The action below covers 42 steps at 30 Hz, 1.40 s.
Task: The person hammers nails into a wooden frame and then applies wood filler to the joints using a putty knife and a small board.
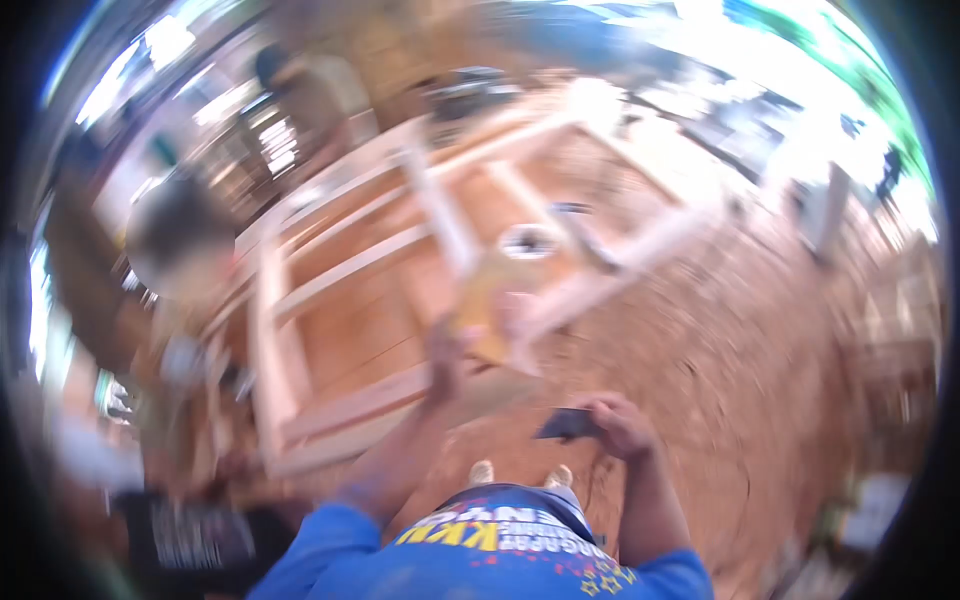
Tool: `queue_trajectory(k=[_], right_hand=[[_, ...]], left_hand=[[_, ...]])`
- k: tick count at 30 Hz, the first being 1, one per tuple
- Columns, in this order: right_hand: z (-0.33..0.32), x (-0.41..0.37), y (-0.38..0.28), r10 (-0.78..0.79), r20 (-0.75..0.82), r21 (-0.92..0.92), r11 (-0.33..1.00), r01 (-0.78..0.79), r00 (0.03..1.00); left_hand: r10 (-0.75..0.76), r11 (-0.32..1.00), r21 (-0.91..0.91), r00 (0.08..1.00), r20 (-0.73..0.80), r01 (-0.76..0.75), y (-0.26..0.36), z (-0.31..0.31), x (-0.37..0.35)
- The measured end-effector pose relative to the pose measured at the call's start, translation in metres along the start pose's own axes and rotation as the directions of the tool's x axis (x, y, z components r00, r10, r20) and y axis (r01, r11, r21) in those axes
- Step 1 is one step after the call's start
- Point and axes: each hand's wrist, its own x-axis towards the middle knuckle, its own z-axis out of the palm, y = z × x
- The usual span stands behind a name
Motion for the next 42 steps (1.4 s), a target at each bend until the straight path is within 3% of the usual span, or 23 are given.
queue_trajectory(k=[1,2,6,7,12,14,16,20,23,26,27,29,33,36,42], right_hand=[[0.005,-0.009,0.005,-0.051,-0.002,0.040,0.998,0.051,0.999],[0.007,-0.017,0.017,-0.012,-0.044,0.066,0.998,0.015,0.999],[0.059,-0.043,0.028,0.096,-0.128,0.145,0.986,-0.077,0.987],[0.070,-0.046,0.032,0.066,-0.158,0.176,0.984,-0.038,0.985],[0.098,-0.072,0.054,-0.141,-0.214,0.267,0.943,0.197,0.966],[0.108,-0.082,0.057,-0.211,-0.275,0.211,0.939,0.272,0.938],[0.116,-0.087,0.055,-0.252,-0.316,0.085,0.953,0.292,0.915],[0.138,-0.084,0.035,-0.257,-0.403,-0.192,0.962,0.193,0.879],[0.146,-0.081,0.028,-0.265,-0.465,-0.365,0.927,0.090,0.845],[0.164,-0.079,0.002,-0.419,-0.428,-0.646,0.762,0.053,0.800],[0.165,-0.079,-0.006,-0.521,-0.351,-0.797,0.602,0.043,0.778],[0.180,-0.078,-0.021,-0.611,-0.277,-0.918,0.397,-0.015,0.742],[0.203,-0.059,-0.054,-0.630,0.058,-0.975,-0.203,-0.093,0.774],[0.205,-0.046,-0.060,-0.587,0.112,-0.942,-0.320,-0.103,0.802],[0.196,-0.028,-0.069,-0.495,0.124,-0.931,-0.358,-0.072,0.860]], left_hand=[[0.009,1.000,0.008,1.000,0.010,-0.009,-0.003,-0.001,0.008],[0.006,1.000,0.024,0.990,-0.139,-0.002,0.002,0.008,0.006],[-0.006,0.999,-0.032,0.982,-0.188,0.000,0.012,0.016,-0.002],[-0.024,0.999,-0.037,0.977,-0.210,0.016,0.013,0.017,-0.004],[-0.129,0.948,-0.292,0.992,0.016,0.128,0.019,0.017,-0.007],[-0.226,0.877,-0.408,0.967,0.118,0.255,0.028,0.017,-0.012],[-0.307,0.819,-0.405,0.907,0.288,0.406,0.033,0.013,-0.012],[-0.433,0.724,-0.369,0.801,0.414,0.583,0.051,0.020,-0.028],[-0.441,0.713,-0.320,0.753,0.488,0.624,0.048,0.015,-0.036],[-0.389,0.757,-0.279,0.751,0.534,0.591,0.052,0.017,-0.042],[-0.369,0.778,-0.270,0.761,0.534,0.567,0.057,0.018,-0.044],[-0.331,0.838,-0.202,0.766,0.552,0.508,0.064,0.018,-0.043],[-0.283,0.904,-0.130,0.797,0.534,0.408,0.087,0.020,-0.041],[-0.282,0.921,-0.096,0.813,0.509,0.379,0.094,0.022,-0.045],[-0.280,0.950,0.006,0.841,0.463,0.314,0.096,0.021,-0.053]])
